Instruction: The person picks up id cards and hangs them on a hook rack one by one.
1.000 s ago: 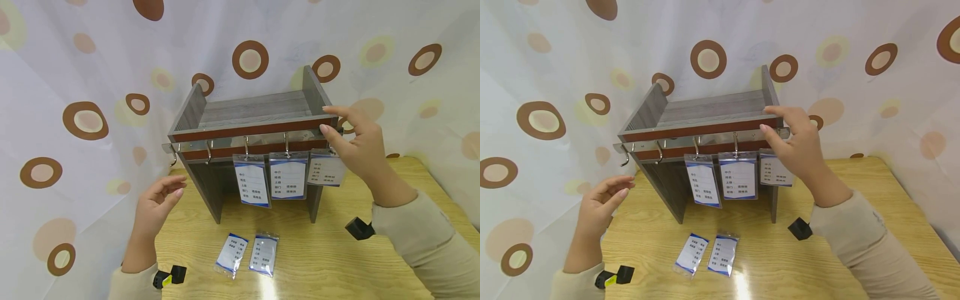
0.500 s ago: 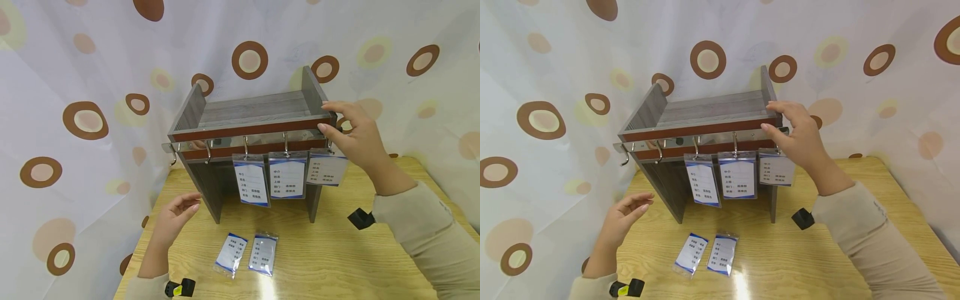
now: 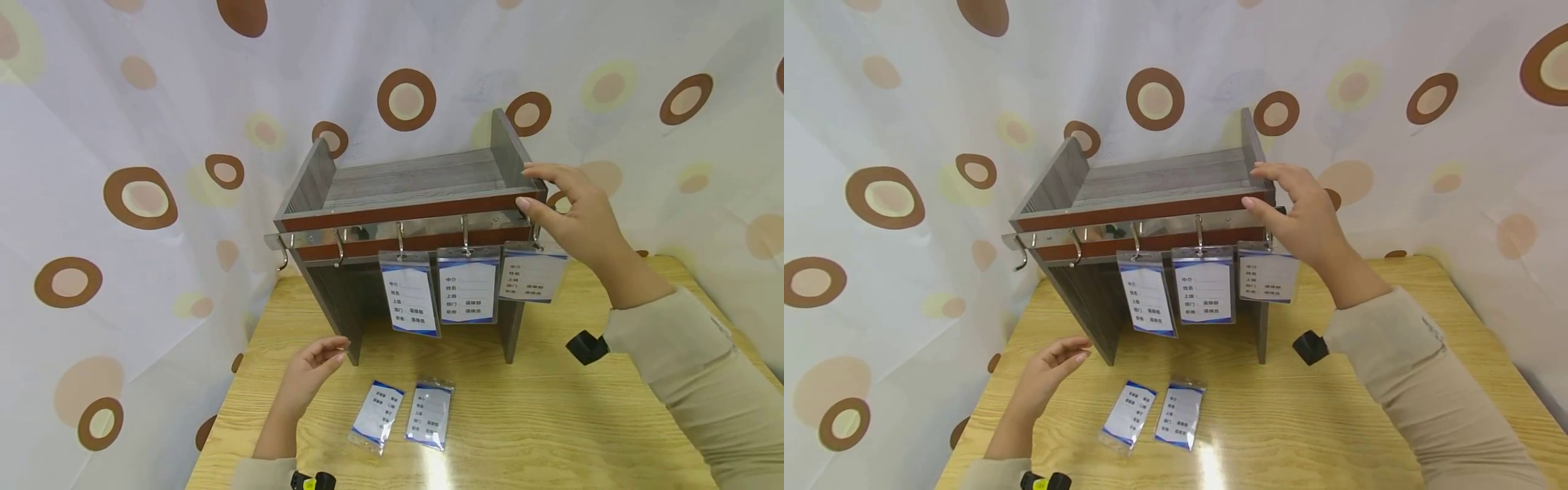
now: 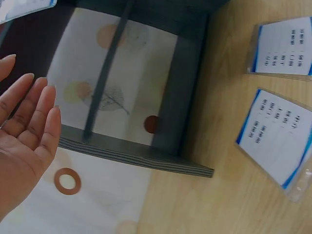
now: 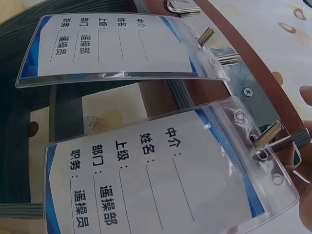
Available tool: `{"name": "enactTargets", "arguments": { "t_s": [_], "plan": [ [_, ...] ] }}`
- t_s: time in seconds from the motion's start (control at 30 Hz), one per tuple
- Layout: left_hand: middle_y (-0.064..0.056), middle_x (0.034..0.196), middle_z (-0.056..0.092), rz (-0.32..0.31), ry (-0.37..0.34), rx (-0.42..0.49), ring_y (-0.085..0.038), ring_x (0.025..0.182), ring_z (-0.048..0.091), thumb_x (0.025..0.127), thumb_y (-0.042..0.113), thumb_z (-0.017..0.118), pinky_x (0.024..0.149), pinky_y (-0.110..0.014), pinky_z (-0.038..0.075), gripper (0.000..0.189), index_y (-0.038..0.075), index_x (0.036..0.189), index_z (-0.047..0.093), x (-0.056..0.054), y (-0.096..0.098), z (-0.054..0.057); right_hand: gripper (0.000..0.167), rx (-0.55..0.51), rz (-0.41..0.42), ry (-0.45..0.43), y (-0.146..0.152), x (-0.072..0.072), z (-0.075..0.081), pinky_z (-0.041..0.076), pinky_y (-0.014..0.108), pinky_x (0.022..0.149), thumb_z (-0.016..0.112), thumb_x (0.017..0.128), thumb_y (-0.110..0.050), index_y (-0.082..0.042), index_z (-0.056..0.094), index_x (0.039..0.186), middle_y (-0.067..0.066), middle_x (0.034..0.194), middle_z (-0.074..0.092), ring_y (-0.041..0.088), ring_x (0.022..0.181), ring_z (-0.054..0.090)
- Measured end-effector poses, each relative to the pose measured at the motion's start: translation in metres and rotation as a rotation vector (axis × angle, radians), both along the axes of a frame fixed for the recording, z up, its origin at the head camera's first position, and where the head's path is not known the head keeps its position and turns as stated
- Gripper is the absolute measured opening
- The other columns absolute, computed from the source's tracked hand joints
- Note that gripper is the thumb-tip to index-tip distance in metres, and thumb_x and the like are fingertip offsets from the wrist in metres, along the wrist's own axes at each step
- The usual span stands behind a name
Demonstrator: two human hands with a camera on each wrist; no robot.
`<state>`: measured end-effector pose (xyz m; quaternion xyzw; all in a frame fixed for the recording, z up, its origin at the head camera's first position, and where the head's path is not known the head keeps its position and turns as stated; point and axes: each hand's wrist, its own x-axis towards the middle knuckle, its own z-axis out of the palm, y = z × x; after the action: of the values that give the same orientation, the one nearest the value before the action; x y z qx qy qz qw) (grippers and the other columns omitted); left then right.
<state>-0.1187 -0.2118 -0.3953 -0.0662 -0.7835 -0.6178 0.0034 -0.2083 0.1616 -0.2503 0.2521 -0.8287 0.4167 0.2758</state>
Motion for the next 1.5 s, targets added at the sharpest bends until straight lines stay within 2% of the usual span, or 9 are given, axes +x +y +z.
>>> {"name": "enactTargets", "arguments": {
  "t_s": [0.3,0.53,0.8,1.07,1.3,1.5],
  "plan": [
    [-0.01,0.103,0.056,0.036,-0.106,-0.058,-0.02,0.091,0.051,0.083,0.015,0.058,0.078,-0.028,0.043,0.033,-0.003,0.11,0.055,-0.002,0.001,-0.03,0.034,-0.018,0.025,-0.023,0.001,-0.004,-0.002,0.033,0.015,0.068,0.057,0.083,-0.009,-0.003,0.052,0.116,0.007,0.125,0.045,0.01,0.108,0.038],
    [-0.018,0.11,0.052,0.017,-0.153,-0.115,-0.026,0.097,0.05,0.085,0.018,0.055,0.081,-0.037,0.042,0.037,-0.004,0.114,0.051,-0.003,-0.001,-0.056,0.034,-0.019,0.021,-0.042,0.003,-0.007,-0.001,0.034,0.015,0.068,0.056,0.084,-0.011,-0.003,0.051,0.117,0.007,0.125,0.045,0.005,0.105,0.04],
    [-0.021,0.111,0.051,0.043,-0.191,-0.1,-0.026,0.096,0.051,0.083,0.019,0.057,0.082,-0.037,0.042,0.038,-0.005,0.113,0.051,-0.006,-0.001,-0.084,0.033,-0.022,0.008,-0.06,0.003,-0.011,-0.001,0.034,0.015,0.067,0.055,0.085,-0.014,-0.003,0.051,0.115,0.005,0.126,0.045,0.003,0.105,0.041],
    [-0.022,0.107,0.052,0.077,-0.234,-0.12,-0.03,0.095,0.051,0.084,0.011,0.055,0.081,-0.039,0.042,0.035,-0.009,0.112,0.05,-0.01,0.002,-0.111,0.032,-0.035,0.01,-0.064,0.003,-0.014,-0.002,0.034,0.015,0.067,0.056,0.084,-0.014,-0.002,0.053,0.114,0.004,0.125,0.046,-0.003,0.102,0.041],
    [-0.025,0.11,0.049,0.066,-0.254,-0.136,-0.035,0.098,0.048,0.081,0.012,0.059,0.08,-0.043,0.042,0.043,-0.009,0.116,0.046,-0.014,0.008,-0.127,0.029,-0.044,0.01,-0.014,0.004,-0.015,-0.004,0.034,0.014,0.066,0.058,0.082,-0.01,0.0,0.056,0.109,0.005,0.122,0.05,-0.005,0.095,0.044],
    [-0.026,0.11,0.048,0.055,-0.226,-0.218,-0.039,0.101,0.045,0.078,0.009,0.061,0.081,-0.045,0.041,0.045,-0.009,0.116,0.047,-0.02,0.013,-0.138,0.03,-0.068,0.031,-0.008,0.004,-0.017,-0.006,0.034,0.015,0.066,0.059,0.082,-0.009,0.002,0.056,0.11,0.004,0.121,0.05,-0.004,0.095,0.045]
  ]
}}
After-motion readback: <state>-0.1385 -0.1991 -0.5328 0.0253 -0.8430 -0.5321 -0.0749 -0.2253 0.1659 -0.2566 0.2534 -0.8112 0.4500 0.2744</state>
